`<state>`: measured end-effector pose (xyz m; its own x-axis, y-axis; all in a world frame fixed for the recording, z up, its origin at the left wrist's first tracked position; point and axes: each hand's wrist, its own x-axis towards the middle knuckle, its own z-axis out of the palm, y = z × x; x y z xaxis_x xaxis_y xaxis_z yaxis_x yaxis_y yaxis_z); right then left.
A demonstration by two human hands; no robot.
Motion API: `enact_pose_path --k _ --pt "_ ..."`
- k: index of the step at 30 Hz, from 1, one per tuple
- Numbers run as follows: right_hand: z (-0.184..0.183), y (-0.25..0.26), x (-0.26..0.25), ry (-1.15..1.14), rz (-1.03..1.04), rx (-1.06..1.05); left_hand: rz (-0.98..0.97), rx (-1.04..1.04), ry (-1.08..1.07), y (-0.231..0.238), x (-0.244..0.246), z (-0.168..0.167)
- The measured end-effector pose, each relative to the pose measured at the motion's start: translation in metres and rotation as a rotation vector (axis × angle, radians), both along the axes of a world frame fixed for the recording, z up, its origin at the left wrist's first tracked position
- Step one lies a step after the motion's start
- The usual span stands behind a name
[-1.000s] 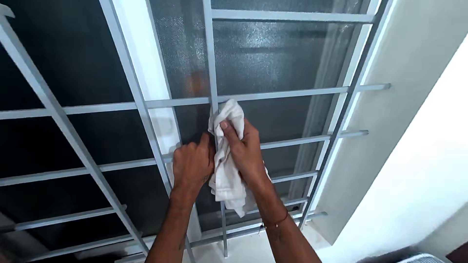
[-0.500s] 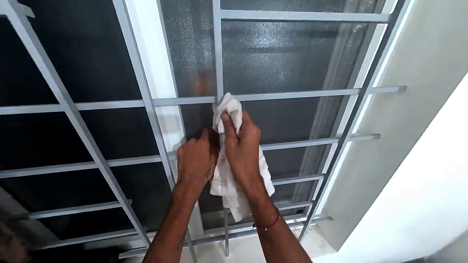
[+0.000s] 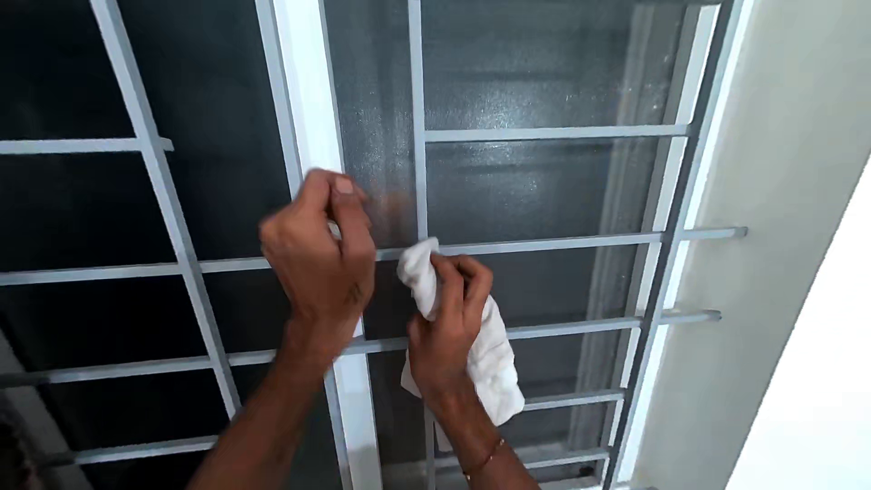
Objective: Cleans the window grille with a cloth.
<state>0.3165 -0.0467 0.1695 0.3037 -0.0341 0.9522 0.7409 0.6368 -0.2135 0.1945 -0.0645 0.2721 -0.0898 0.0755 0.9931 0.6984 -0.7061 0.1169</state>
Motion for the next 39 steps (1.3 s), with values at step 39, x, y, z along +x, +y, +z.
enact_pose_path --k 39 --pt "0.220 0.015 0.002 -0.422 -0.545 0.023 0.386 -0.130 -0.112 0.052 -0.016 0.278"
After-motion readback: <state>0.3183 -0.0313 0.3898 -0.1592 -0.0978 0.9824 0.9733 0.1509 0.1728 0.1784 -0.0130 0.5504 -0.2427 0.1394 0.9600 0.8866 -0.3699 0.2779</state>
